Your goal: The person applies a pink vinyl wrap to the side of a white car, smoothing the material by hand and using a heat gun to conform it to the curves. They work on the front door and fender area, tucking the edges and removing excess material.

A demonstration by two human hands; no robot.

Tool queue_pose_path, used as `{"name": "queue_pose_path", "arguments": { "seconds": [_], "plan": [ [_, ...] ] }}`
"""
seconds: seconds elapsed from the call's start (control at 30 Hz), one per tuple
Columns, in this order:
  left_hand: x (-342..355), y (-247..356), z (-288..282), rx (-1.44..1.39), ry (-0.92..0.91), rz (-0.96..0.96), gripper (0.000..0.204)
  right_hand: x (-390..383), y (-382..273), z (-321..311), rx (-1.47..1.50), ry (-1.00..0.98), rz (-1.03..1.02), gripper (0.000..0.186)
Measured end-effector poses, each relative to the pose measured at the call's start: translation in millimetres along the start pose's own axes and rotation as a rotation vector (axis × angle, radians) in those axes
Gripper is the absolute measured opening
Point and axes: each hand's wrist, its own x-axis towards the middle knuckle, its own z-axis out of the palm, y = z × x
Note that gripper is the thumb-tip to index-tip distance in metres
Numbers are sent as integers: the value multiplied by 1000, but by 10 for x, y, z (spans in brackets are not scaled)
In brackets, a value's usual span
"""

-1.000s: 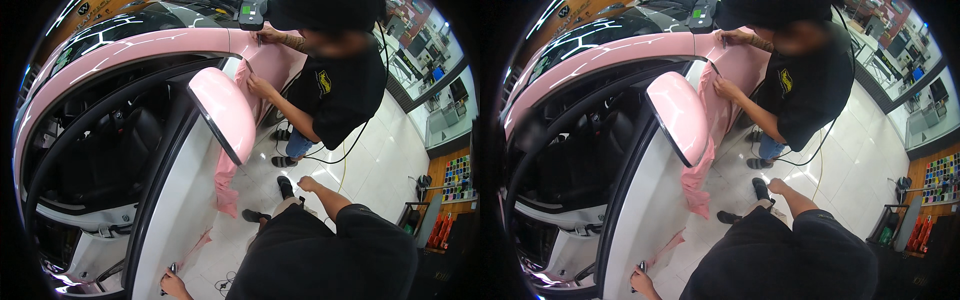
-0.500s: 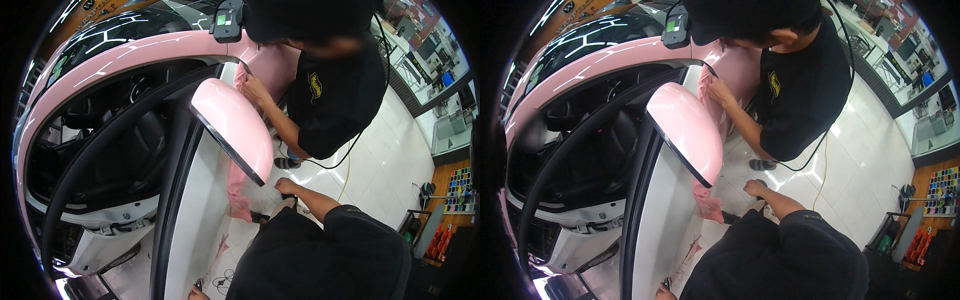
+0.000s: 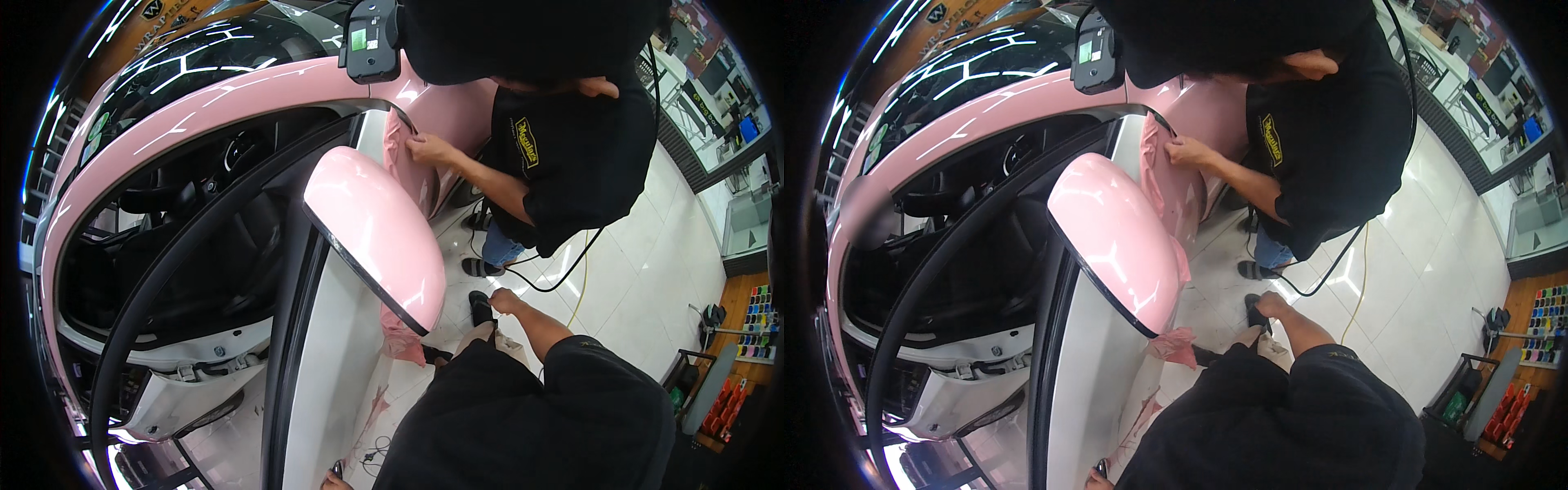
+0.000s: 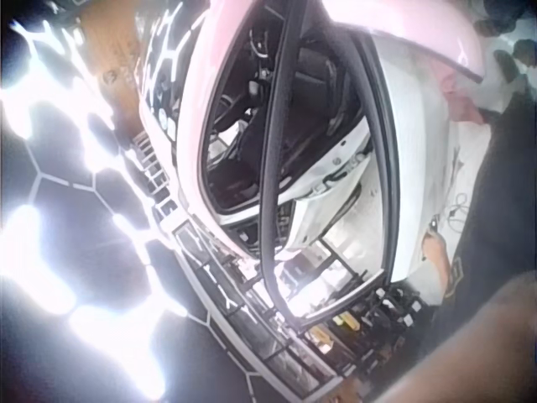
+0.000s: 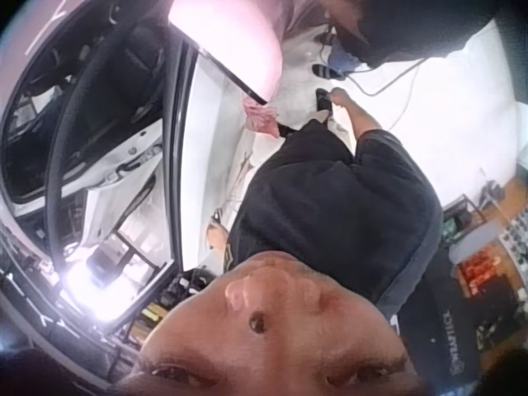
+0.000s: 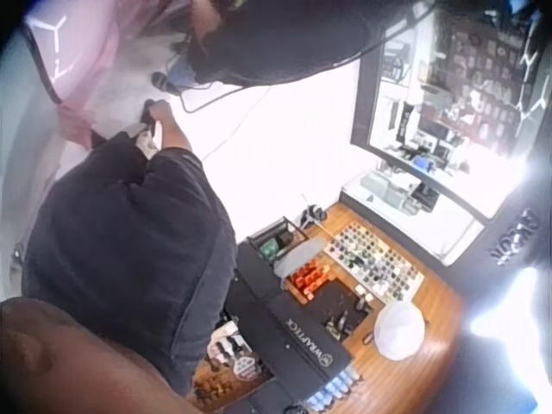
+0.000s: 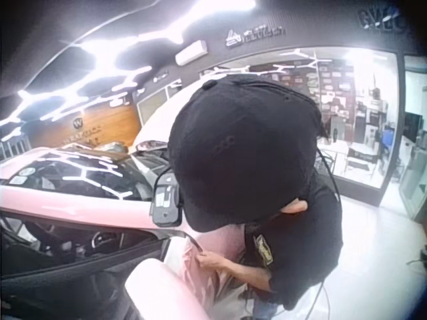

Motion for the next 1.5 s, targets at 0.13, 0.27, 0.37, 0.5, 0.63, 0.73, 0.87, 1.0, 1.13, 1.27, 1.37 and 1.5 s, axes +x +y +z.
{"name": "queue_pose_path", "arguments": {
  "seconds": [0.13,0.27,0.37,0.5,0.63,0.73,0.87,1.0,1.13,1.27,1.37,1.5],
  "plan": [
    [63,27,28,-6,14,37,60,120,180,70,26,72,-216,35],
    [-21,113,-102,18,5,5,59,0,-101,-40,171,3,-109,31],
    [-12,114,-72,7,22,24,59,-68,-129,-71,228,-26,19,30],
    [-8,111,-68,-6,38,31,60,-147,-61,-86,134,-26,-91,31],
    [22,122,-72,-32,35,56,60,-90,188,-31,113,-25,-163,33],
    [14,135,-92,-36,18,56,61,-60,204,-28,192,-72,-50,34],
    [37,145,-94,-49,-1,45,61,-2,336,31,145,-123,12,34],
    [-37,190,-150,-49,17,-5,60,-58,90,-31,270,-157,165,35],
    [11,124,-73,-14,43,33,59,-86,86,-5,269,-109,111,34],
    [27,38,63,82,137,89,58,-124,95,-38,271,-124,108,34],
    [46,-20,126,63,149,87,57,-218,-11,-124,342,-137,204,35],
    [61,-19,131,81,145,131,56,-215,2,-144,321,-143,227,35]
  ]
}}
